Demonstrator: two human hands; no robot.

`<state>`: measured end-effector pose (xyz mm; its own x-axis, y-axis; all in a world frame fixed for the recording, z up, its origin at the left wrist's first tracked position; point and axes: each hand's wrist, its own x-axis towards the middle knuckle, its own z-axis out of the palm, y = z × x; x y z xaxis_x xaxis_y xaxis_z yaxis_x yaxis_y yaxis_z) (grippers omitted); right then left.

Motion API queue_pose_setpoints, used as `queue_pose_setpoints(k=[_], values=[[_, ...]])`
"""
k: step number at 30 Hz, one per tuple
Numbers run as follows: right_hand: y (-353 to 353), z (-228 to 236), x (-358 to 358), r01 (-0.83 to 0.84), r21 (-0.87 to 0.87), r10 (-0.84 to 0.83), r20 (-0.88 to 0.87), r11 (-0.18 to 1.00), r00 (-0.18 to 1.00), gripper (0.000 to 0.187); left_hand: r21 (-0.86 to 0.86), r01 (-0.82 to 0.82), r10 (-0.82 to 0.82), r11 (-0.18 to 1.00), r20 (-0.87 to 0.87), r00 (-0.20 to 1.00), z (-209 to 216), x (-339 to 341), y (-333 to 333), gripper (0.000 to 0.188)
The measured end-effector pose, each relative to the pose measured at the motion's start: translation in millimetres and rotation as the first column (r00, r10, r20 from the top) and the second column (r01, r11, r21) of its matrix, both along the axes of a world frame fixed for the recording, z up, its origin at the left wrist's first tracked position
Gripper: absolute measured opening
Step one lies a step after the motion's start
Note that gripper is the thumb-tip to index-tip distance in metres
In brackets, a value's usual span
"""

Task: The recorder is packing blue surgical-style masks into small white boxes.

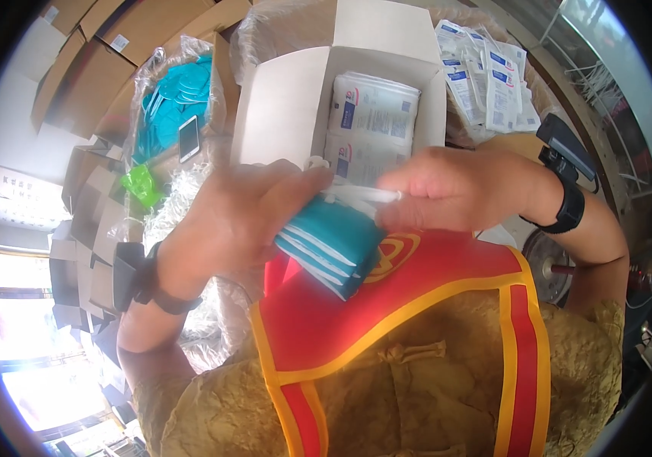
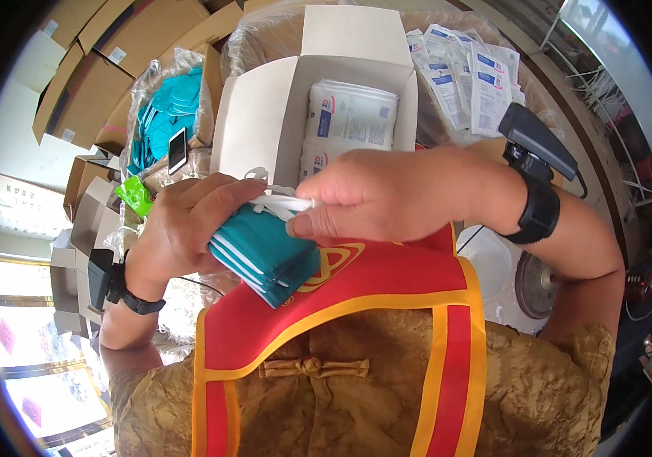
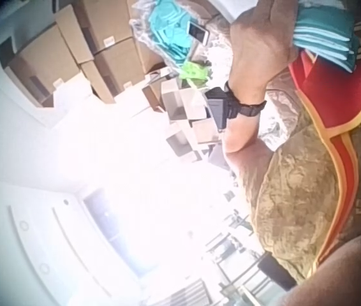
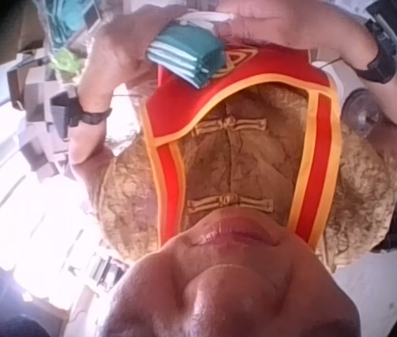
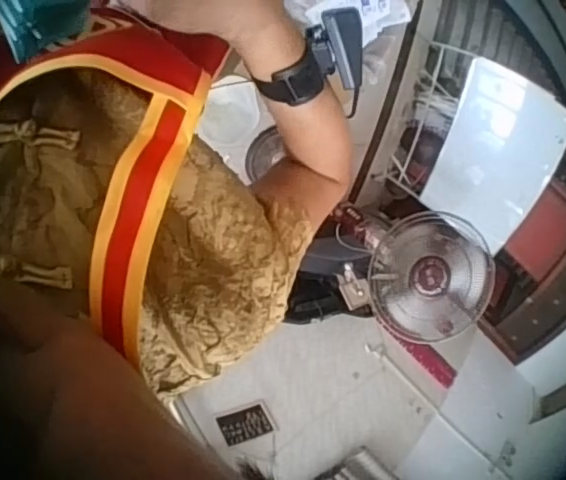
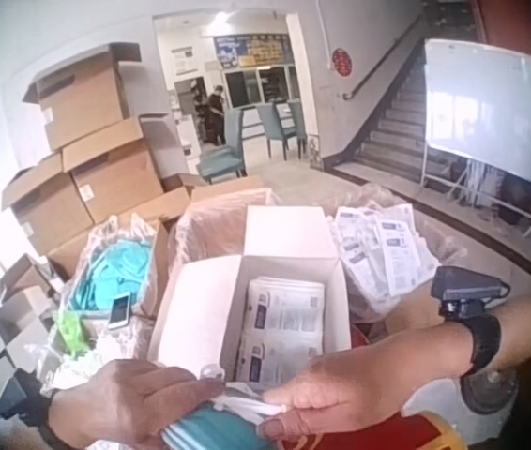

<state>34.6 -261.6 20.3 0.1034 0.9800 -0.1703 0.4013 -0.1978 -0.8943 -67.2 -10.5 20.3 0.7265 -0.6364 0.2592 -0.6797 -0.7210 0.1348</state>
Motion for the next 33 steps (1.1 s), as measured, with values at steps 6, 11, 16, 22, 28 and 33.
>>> queue_pose_setpoints(k=[6, 11, 16, 22, 28, 33], values=[[-33, -2, -5, 0.041, 0.007, -0.041, 0.067, 0.999, 0.997, 0.038, -0.008, -0.138, 0.138, 0.99, 0.111, 0.984, -16, -12, 39, 0.045], [-64, 4, -13, 0.06, 0.004, -0.06, 0.173, 0.998, 0.983, 0.036, 0.084, -0.252, 0.241, 0.964, 0.123, 0.963, -22, -16, 67, 0.039], [-115, 18, -15, 0.455, -0.193, -0.478, -0.091, 0.869, 0.874, 0.033, 0.068, -0.586, 0.559, 0.807, 0.231, 0.796, -43, -41, 143, 0.034], [-72, -52, 11, 0.544, 0.202, -0.213, -0.769, 0.814, 0.603, 0.031, 0.016, -0.171, 0.151, 0.985, 0.389, 0.909, -34, -16, 50, 0.043], [-15, -55, 30, 0.52, 0.203, -0.217, -0.74, 0.829, 0.636, 0.036, 0.029, 0.053, -0.06, 0.998, 0.464, 0.884, -21, -9, 29, 0.041], [10, -36, 25, 0.439, 0.125, -0.342, -0.454, 0.89, 0.823, 0.03, -0.038, 0.038, -0.017, 0.999, 0.442, 0.897, -24, -11, 26, 0.043]])
